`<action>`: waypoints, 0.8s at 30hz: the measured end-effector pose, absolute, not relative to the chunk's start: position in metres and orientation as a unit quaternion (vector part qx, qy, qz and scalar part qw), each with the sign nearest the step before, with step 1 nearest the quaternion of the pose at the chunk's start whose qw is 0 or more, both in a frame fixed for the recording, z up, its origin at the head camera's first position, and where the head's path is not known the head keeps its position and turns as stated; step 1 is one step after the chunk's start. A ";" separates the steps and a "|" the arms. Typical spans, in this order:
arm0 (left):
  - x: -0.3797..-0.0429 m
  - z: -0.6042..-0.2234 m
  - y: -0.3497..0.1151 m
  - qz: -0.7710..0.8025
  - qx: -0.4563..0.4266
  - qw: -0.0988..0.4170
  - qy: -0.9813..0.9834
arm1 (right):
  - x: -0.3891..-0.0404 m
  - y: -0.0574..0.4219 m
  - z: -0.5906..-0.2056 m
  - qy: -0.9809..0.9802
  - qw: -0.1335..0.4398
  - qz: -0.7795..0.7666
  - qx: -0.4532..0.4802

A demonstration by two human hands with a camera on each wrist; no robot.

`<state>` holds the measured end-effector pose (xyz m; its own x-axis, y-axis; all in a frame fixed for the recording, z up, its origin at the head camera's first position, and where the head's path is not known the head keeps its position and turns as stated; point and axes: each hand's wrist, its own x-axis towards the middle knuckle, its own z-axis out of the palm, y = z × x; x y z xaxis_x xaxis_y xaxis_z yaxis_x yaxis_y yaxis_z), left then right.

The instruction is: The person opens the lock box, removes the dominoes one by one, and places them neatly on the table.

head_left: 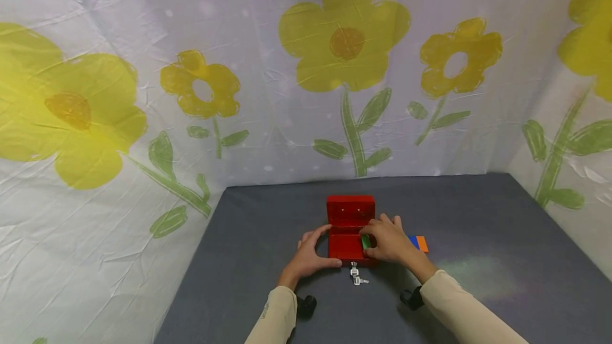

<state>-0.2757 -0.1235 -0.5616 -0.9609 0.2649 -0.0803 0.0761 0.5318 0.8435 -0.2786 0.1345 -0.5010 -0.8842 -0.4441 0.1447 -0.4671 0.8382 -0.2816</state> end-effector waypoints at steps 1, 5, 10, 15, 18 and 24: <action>-0.276 -0.561 -0.124 0.474 0.098 0.099 0.869 | -0.278 0.135 -0.501 -0.958 0.040 0.156 0.239; -0.276 -0.562 -0.124 0.475 0.098 0.099 0.869 | -0.277 0.138 -0.499 -0.955 0.050 0.161 0.243; -0.277 -0.565 -0.123 0.471 0.101 0.097 0.871 | -0.275 0.140 -0.498 -0.954 0.052 0.172 0.242; -0.277 -0.566 -0.124 0.470 0.100 0.095 0.872 | -0.273 0.143 -0.497 -0.953 0.059 0.179 0.238; -0.278 -0.566 -0.124 0.470 0.100 0.094 0.872 | -0.272 0.145 -0.497 -0.951 0.070 0.181 0.239; -0.278 -0.566 -0.124 0.472 0.101 0.095 0.871 | -0.273 0.148 -0.496 -0.952 0.081 0.179 0.236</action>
<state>-0.2778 -0.1244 -0.5659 -0.9615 0.2660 -0.0696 0.0870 0.5346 0.8406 -0.2730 0.1477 -0.4964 -0.8753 -0.4202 0.2395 -0.4786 0.8241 -0.3032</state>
